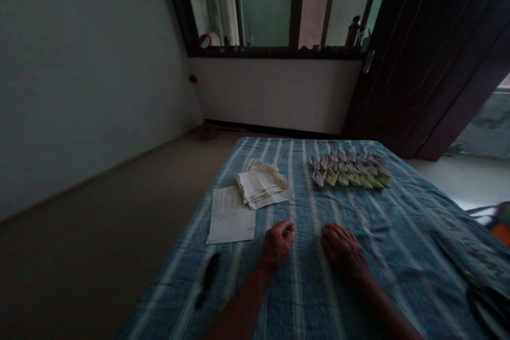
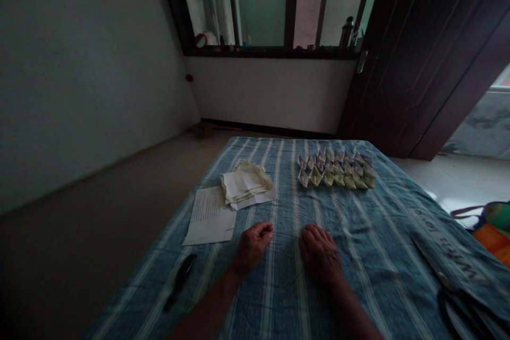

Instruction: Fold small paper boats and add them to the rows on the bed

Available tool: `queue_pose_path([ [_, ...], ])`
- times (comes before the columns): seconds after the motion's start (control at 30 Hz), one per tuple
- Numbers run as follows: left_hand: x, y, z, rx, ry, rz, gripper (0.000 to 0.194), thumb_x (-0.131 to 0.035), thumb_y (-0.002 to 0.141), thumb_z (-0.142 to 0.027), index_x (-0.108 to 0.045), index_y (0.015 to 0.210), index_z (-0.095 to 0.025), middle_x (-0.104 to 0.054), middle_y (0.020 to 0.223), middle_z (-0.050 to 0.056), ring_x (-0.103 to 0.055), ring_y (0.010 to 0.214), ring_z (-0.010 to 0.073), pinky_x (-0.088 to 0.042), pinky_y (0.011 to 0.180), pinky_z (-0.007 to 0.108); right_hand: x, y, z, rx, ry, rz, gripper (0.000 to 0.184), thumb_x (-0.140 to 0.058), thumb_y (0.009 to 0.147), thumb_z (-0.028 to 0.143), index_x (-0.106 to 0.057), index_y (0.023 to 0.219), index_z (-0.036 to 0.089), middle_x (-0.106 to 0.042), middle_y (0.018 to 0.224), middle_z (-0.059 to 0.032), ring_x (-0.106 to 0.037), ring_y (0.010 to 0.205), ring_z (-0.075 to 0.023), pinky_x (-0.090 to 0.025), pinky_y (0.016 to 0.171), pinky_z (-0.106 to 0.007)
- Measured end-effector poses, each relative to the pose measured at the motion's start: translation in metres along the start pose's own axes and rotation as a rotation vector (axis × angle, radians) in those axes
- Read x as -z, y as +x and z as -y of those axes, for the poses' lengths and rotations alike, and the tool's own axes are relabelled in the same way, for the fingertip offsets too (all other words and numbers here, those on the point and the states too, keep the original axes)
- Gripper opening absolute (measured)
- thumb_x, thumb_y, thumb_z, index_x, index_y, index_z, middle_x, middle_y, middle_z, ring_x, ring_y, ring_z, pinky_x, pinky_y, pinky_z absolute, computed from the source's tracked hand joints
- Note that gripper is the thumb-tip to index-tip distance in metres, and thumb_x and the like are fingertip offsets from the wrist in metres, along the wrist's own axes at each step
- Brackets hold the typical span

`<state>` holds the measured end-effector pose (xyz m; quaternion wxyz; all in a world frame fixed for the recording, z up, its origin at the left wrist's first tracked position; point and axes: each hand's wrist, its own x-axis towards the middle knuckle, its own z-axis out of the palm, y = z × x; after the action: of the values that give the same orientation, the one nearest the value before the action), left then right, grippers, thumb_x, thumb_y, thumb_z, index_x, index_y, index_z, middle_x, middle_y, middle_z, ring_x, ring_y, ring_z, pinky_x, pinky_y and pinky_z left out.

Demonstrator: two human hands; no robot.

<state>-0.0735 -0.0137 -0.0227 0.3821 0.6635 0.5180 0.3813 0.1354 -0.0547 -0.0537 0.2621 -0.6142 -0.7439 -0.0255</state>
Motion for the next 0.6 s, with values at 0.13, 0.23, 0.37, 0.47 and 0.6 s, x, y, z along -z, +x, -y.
queue_pose_path([
  [0.13,-0.0002,0.0005,-0.0007,0.001,-0.002,-0.002,0.027,-0.054,0.077,-0.021,-0.069,0.099,-0.015,-0.072,0.094,0.007,-0.067,0.086,0.0177,-0.054,0.079,0.028,0.001,0.0006,0.0013,-0.003,-0.01,0.002,0.017,-0.046,0.093,0.027,-0.062,0.099,0.027,-0.066,0.115,-0.0038,-0.058,0.112,-0.0222,-0.042,0.095,-0.036],
  [0.23,-0.0001,0.0003,-0.001,-0.001,0.001,-0.005,0.025,-0.054,0.077,-0.021,-0.07,0.097,-0.015,-0.072,0.093,0.007,-0.067,0.085,0.018,-0.054,0.079,0.029,0.0021,0.0013,0.0023,0.003,-0.01,-0.008,0.016,-0.047,0.092,0.026,-0.063,0.098,0.027,-0.066,0.113,-0.0034,-0.058,0.111,-0.0214,-0.042,0.095,-0.035],
  [0.37,-0.0005,0.0001,-0.0001,-0.002,-0.001,-0.008,0.026,-0.055,0.077,-0.021,-0.07,0.097,-0.015,-0.072,0.094,0.008,-0.067,0.086,0.0182,-0.054,0.079,0.028,0.0039,0.0019,0.0031,0.009,-0.012,-0.012,0.017,-0.046,0.093,0.027,-0.063,0.095,0.028,-0.067,0.112,-0.0035,-0.059,0.11,-0.021,-0.043,0.094,-0.035],
  [0.47,-0.0008,-0.0001,0.0007,-0.002,-0.003,-0.011,0.026,-0.055,0.076,-0.02,-0.07,0.098,-0.016,-0.073,0.096,0.008,-0.067,0.086,0.0181,-0.054,0.078,0.027,0.0045,0.0017,0.0032,0.005,-0.012,0.002,0.017,-0.046,0.093,0.026,-0.063,0.096,0.028,-0.066,0.113,-0.0035,-0.058,0.111,-0.0215,-0.043,0.094,-0.036],
  [0.6,-0.0004,-0.0003,-0.0002,-0.006,-0.01,-0.013,0.025,-0.055,0.076,-0.02,-0.07,0.096,-0.016,-0.073,0.094,0.007,-0.067,0.084,0.0182,-0.054,0.077,0.027,0.0042,0.0013,0.0025,0.011,-0.008,-0.005,0.017,-0.047,0.092,0.026,-0.063,0.097,0.027,-0.066,0.113,-0.0045,-0.058,0.111,-0.0222,-0.043,0.094,-0.036],
])
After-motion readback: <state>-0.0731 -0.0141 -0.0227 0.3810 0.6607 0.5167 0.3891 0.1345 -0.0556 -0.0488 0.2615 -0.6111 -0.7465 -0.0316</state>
